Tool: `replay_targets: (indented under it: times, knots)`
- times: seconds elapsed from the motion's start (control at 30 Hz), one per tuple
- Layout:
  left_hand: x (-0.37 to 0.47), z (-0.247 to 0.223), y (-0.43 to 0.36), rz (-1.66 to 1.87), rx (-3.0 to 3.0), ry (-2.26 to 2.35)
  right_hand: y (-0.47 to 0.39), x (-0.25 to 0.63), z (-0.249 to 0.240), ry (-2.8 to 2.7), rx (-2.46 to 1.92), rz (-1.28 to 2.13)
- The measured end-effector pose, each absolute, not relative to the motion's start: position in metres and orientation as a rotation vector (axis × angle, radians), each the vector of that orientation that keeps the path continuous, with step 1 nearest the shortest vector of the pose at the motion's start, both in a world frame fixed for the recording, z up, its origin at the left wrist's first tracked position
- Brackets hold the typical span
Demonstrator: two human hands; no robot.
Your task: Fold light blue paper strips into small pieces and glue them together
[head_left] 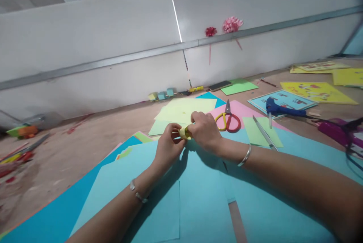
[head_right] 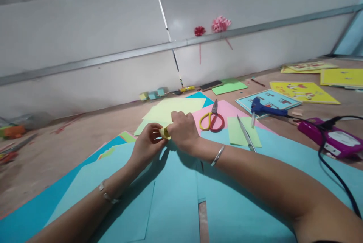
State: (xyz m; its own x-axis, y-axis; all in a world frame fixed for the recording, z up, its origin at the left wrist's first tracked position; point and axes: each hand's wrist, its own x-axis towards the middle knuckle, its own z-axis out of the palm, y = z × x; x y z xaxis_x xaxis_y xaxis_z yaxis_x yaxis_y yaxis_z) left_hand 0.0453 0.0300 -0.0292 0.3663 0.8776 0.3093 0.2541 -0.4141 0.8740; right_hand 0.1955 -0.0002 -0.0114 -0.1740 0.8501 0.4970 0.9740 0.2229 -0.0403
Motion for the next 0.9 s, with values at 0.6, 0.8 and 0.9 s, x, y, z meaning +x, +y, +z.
replay_targets:
  times: [0.6, 0.8, 0.9]
  knots:
    - [0.042, -0.029, 0.02, 1.072, 1.779, 0.983, -0.005, 0.192, -0.004, -2.136, -1.546, -0.603]
    - [0.042, -0.031, 0.019, 1.098, 1.848, 0.984, -0.005, 0.19, -0.005, -2.066, -1.551, -0.65]
    - [0.043, -0.03, 0.017, 1.108, 1.903, 0.981, -0.004, 0.19, -0.008, -2.077, -1.506, -0.661]
